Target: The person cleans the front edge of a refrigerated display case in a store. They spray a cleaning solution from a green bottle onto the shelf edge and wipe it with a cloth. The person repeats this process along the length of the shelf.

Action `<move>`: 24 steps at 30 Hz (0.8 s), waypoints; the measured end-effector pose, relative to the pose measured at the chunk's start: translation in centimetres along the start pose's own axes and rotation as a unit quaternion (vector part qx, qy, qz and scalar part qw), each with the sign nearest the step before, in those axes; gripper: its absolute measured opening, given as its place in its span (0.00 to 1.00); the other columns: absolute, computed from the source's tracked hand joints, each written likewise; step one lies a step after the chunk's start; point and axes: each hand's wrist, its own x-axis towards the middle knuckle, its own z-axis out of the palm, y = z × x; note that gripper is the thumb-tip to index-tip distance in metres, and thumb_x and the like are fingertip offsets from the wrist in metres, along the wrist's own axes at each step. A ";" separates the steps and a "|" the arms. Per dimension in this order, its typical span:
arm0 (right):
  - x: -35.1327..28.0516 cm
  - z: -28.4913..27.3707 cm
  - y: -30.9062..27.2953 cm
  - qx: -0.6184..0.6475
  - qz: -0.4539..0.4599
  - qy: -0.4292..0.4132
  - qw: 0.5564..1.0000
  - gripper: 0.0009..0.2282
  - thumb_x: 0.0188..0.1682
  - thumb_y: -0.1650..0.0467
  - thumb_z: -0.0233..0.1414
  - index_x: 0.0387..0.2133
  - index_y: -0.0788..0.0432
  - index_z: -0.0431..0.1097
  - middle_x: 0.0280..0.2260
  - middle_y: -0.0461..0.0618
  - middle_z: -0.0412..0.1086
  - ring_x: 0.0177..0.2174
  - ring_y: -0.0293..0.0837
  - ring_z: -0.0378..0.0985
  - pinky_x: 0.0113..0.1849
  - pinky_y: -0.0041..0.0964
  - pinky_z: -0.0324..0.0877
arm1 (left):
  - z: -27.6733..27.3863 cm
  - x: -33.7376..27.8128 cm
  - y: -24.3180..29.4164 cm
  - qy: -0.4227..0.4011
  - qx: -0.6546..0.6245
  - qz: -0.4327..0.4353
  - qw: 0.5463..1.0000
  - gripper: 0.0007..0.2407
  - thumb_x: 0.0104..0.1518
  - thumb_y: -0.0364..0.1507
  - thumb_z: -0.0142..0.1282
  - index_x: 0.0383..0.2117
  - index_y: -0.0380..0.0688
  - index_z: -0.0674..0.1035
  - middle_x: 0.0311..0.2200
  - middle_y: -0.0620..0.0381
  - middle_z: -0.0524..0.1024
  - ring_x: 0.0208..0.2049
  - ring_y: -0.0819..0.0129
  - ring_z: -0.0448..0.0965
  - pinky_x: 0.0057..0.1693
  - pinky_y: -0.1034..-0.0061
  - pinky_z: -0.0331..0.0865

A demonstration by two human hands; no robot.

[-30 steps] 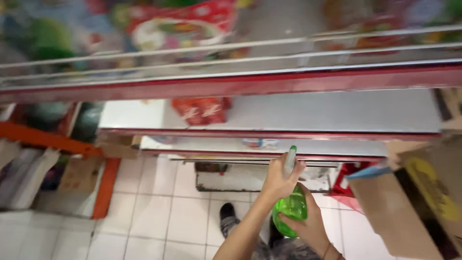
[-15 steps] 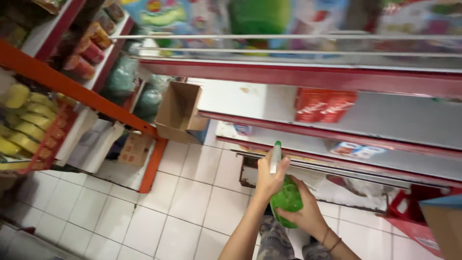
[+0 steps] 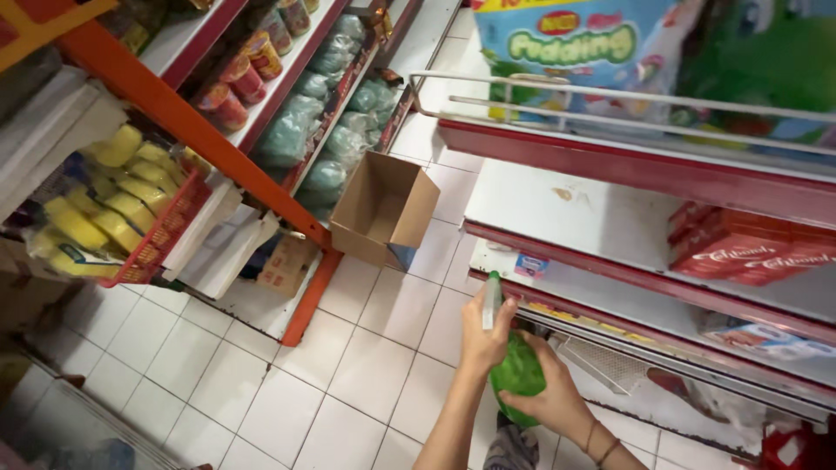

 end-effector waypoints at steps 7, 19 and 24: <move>1.1 1.6 -0.7 -0.028 0.000 -0.034 0.999 0.44 0.25 0.65 0.71 0.60 0.58 0.59 0.54 0.56 0.66 0.55 0.53 0.71 0.54 0.43 0.66 | -2.6 0.1 -1.1 0.025 0.016 0.027 0.999 0.09 0.57 0.31 0.57 0.31 0.36 0.79 0.24 0.52 0.79 0.27 0.68 0.77 0.37 0.70 0.72; -4.5 -10.7 5.2 -0.380 -0.104 -0.012 0.919 0.42 0.26 0.59 0.68 0.61 0.42 0.63 0.58 0.55 0.61 0.58 0.61 0.59 0.54 0.60 0.56 | 3.7 -6.7 -6.0 -0.285 -0.132 -0.166 0.935 0.27 0.47 0.23 0.65 0.56 0.37 0.69 0.46 0.55 0.74 0.40 0.74 0.76 0.46 0.75 0.73; -10.4 -18.9 7.5 -0.461 -0.071 -0.029 0.884 0.37 0.30 0.60 0.66 0.59 0.40 0.63 0.59 0.54 0.61 0.59 0.62 0.59 0.56 0.61 0.51 | 11.4 -9.2 -11.9 -0.335 -0.076 -0.258 0.903 0.16 0.63 0.32 0.58 0.46 0.28 0.82 0.28 0.52 0.80 0.29 0.73 0.76 0.37 0.77 0.67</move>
